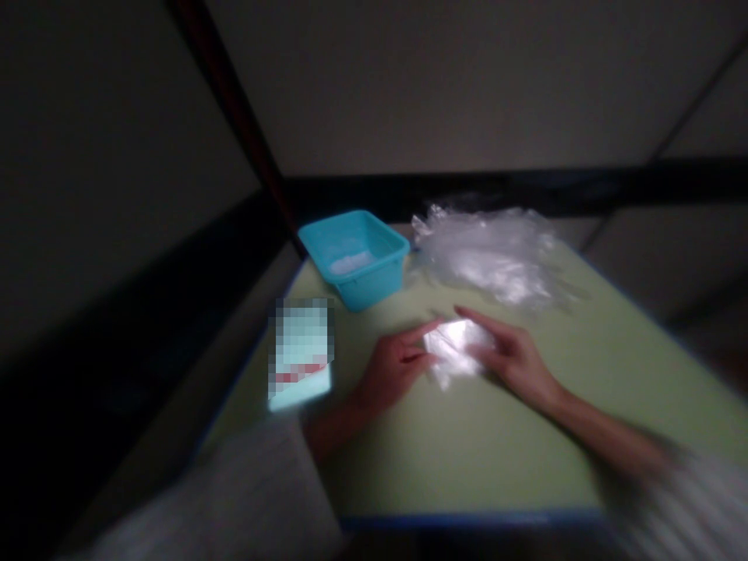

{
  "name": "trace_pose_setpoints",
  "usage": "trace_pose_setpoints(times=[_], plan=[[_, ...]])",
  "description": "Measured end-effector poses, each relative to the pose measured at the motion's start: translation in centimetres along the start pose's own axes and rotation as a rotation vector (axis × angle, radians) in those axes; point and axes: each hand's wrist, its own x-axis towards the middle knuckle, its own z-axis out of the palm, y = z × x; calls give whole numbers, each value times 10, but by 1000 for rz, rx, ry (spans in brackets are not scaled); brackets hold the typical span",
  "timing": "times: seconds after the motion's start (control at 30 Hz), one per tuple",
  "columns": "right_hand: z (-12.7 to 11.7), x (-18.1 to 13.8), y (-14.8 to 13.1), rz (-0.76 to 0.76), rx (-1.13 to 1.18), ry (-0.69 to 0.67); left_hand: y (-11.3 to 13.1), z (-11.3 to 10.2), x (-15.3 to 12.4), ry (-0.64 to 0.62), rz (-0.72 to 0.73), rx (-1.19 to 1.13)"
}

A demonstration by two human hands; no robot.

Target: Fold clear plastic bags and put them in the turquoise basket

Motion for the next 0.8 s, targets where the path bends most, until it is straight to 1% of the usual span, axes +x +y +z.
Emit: trace_pose_setpoints(times=[0.17, 0.4, 0.53, 0.7, 0.8], plan=[[1, -1, -2, 30, 19, 5, 3, -1, 1, -24, -55, -22], [1, -1, -2, 56, 40, -6, 4, -1, 1, -8, -48, -41], [1, 0, 0, 5, 67, 2, 5, -1, 0, 3, -36, -54], [2, 1, 3, -110, 104, 37, 0, -1, 1, 20, -18, -66], [4, 1, 3, -94, 152, 40, -1, -1, 2, 61, 21, -88]])
